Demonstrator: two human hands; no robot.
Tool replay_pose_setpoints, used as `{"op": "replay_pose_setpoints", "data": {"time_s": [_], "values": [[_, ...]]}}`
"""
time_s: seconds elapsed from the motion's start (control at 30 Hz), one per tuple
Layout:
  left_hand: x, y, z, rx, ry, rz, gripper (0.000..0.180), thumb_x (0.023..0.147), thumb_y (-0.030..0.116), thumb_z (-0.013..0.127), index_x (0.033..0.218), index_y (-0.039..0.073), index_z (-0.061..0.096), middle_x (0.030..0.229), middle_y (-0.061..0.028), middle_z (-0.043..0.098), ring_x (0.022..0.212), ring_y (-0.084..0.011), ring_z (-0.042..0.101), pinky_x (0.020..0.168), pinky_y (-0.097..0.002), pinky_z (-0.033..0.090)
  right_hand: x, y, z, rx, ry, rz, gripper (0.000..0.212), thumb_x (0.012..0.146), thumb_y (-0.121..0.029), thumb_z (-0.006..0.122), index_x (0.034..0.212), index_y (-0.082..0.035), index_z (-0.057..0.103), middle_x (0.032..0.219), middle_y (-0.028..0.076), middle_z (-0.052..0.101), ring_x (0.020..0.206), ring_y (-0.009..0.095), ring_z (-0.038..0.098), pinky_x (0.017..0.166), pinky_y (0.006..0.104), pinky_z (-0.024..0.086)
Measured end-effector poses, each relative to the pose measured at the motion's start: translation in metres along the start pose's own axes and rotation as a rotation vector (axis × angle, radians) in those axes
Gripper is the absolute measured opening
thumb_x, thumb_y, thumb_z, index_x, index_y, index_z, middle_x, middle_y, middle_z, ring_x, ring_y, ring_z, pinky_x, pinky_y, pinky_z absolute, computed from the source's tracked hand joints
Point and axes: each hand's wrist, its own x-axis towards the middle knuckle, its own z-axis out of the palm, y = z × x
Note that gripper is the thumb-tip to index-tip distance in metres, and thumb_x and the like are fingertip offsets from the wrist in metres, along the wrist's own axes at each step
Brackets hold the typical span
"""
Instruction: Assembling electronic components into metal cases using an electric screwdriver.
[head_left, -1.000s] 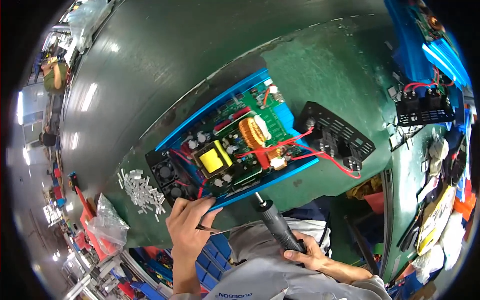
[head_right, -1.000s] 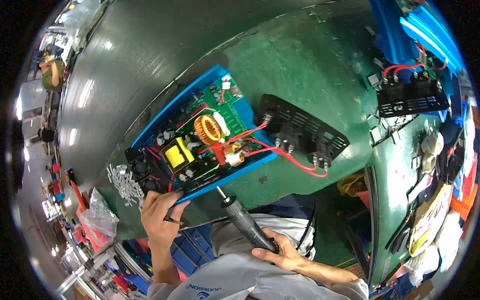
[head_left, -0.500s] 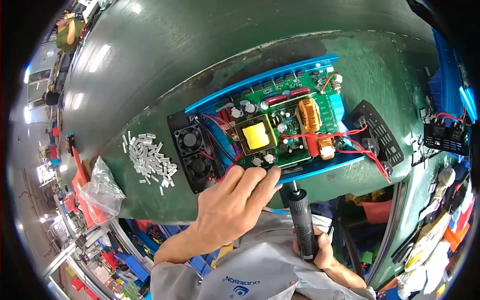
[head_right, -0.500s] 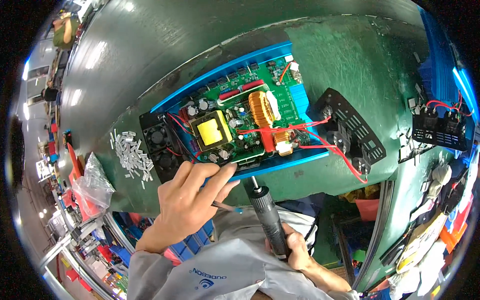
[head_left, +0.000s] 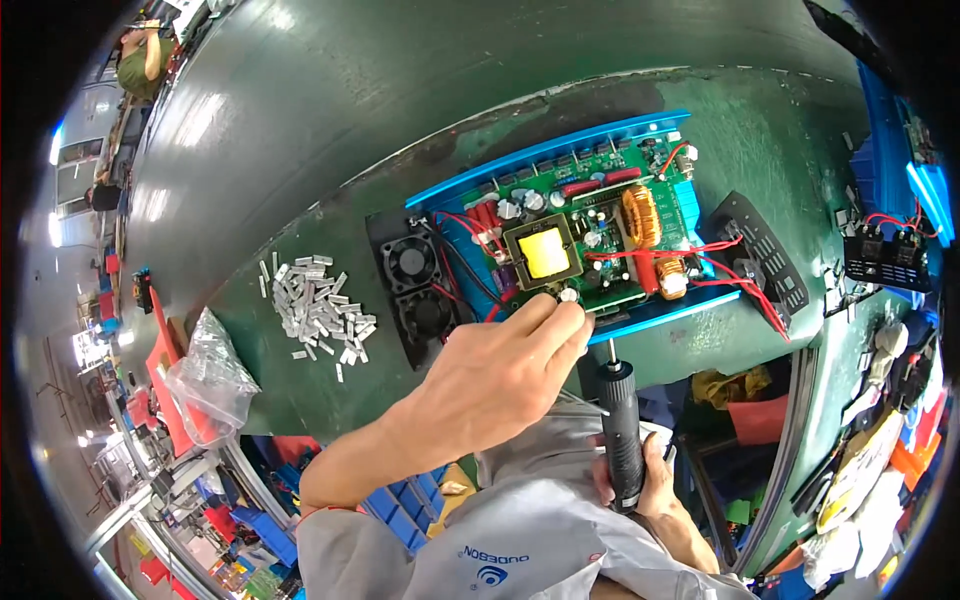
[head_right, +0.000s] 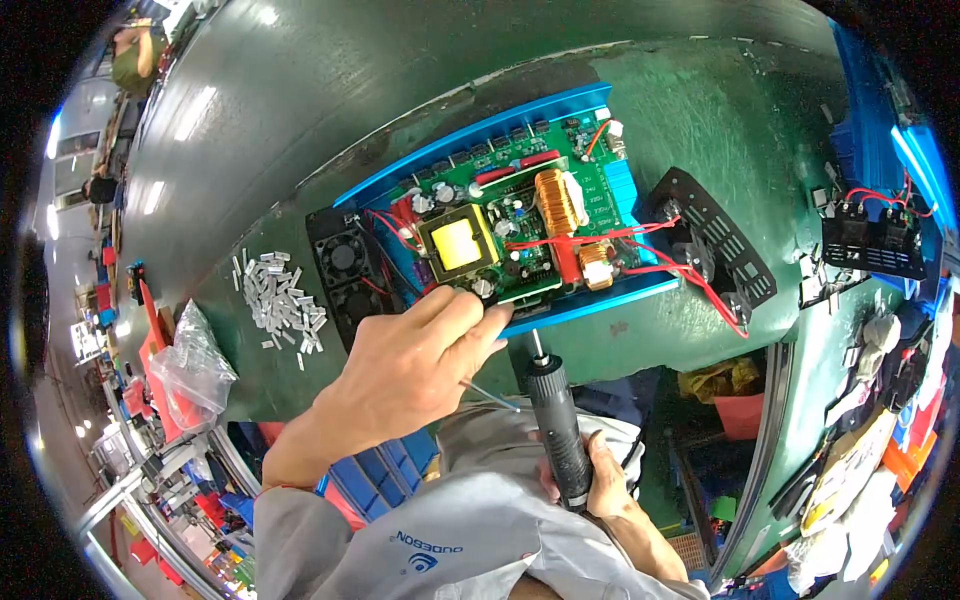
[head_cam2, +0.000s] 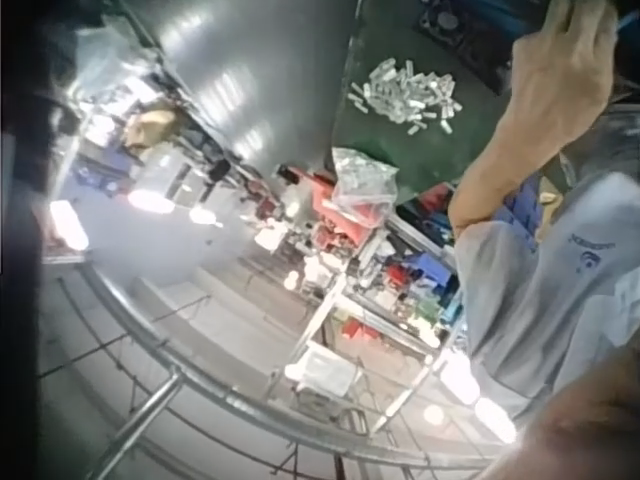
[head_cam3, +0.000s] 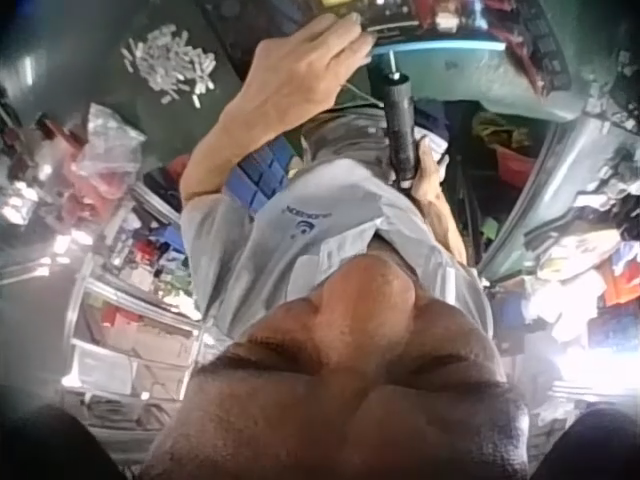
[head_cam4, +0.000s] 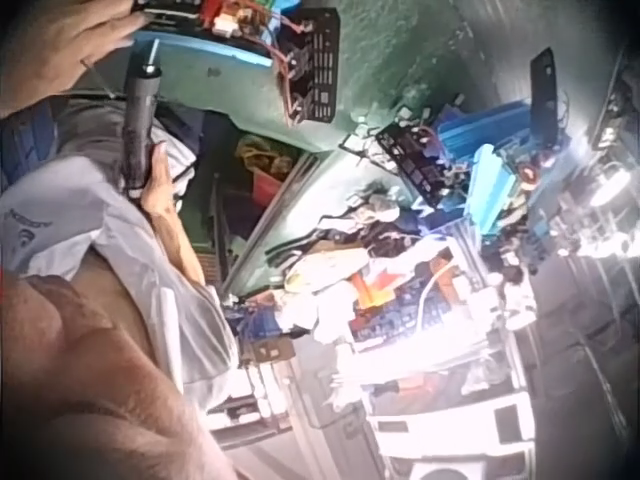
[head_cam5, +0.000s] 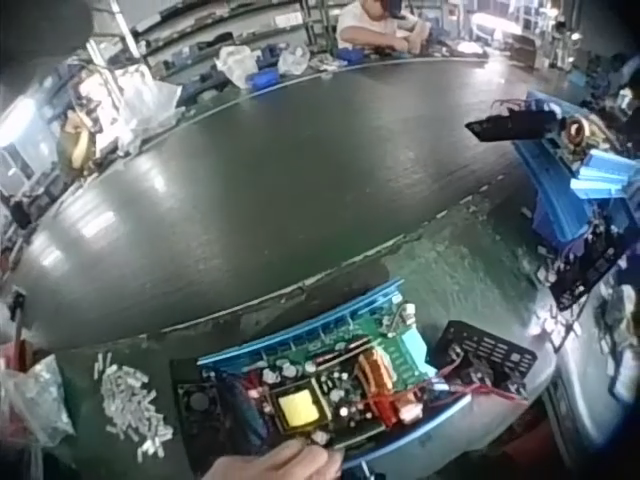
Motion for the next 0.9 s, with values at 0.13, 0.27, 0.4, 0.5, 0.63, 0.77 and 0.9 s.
{"op": "replay_pose_setpoints", "data": {"time_s": [0.13,0.27,0.4,0.5,0.63,0.77,0.9], "values": [[-0.011,0.001,0.01,0.014,0.21,-0.07,0.03,0.078,0.015,0.077,0.105,0.006,0.067,0.089,-0.0027,0.055,0.077,-0.0161,0.061,0.047,-0.0298,0.047,0.002,0.0,-0.014,0.05,0.042,0.073,0.094,0.095,-0.078,0.025,0.126,0.006,0.054,0.069,0.011,0.06,0.051,0.022,0.056,0.049,0.0341,0.047],[-0.013,0.005,0.018,-0.024,0.433,-0.145,0.023,0.08,0.022,0.079,0.098,0.013,0.067,0.093,-0.0005,0.059,0.082,-0.0162,0.062,0.052,-0.0297,0.05,-0.007,0.027,-0.054,-0.11,0.722,-0.375,0.083,0.096,-0.073,0.032,0.118,0.001,0.062,0.068,0.005,0.059,0.052,0.015,0.055,0.046,0.0265,0.042],[-0.056,0.004,0.007,-0.141,0.694,-0.328,0.015,0.081,0.013,0.079,0.094,0.014,0.07,0.083,-0.0017,0.062,0.071,-0.0174,0.063,0.055,-0.0309,0.05,-0.023,-0.037,-0.04,0.003,0.905,-0.68,0.071,0.1,-0.061,0.035,0.134,-0.001,0.053,0.072,0.003,0.057,0.059,0.011,0.048,0.056,0.022,0.038],[-0.116,-0.015,-0.005,-0.031,0.746,-0.666,0.008,0.086,0.013,0.076,0.094,0.011,0.074,0.084,-0.0062,0.066,0.073,-0.0191,0.067,0.062,-0.0308,0.053,-0.036,-0.081,-0.121,-0.729,0.844,-0.816,0.044,0.099,-0.044,0.056,0.109,-0.002,0.064,0.079,0.004,0.056,0.066,0.011,0.046,0.06,0.0263,0.036],[-0.199,-0.034,-0.01,0.046,0.828,-1.029,0.01,0.091,0.013,0.073,0.099,0.006,0.073,0.086,-0.0056,0.064,0.064,-0.0127,0.055,0.058,-0.0282,0.045,-0.027,-0.14,-0.122,-1.111,1.088,-0.748,0.049,0.096,-0.042,0.065,0.12,0.0,0.063,0.105,0.012,0.065,0.092,0.019,0.057,0.082,0.0331,0.045],[-0.219,-0.042,-0.011,-0.053,0.784,-1.11,0.016,0.093,0.011,0.07,0.108,0.005,0.071,0.094,-0.006,0.063,0.066,-0.0105,0.052,0.061,-0.0257,0.043,-0.014,-0.183,-0.077,-1.518,1.24,-1.003,0.043,0.099,-0.028,0.063,0.132,0.0,0.06,0.126,0.015,0.064,0.109,0.021,0.058,0.096,0.0335,0.044],[-0.222,-0.046,0.005,0.134,0.762,-1.15,0.02,0.093,0.016,0.071,0.11,0.006,0.073,0.098,-0.0074,0.064,0.075,-0.0159,0.058,0.066,-0.0261,0.046,-0.033,-0.152,0.077,-1.271,0.607,-1.311,0.023,0.098,-0.006,0.056,0.119,0.003,0.062,0.114,0.014,0.063,0.104,0.021,0.058,0.096,0.0315,0.043]]}}
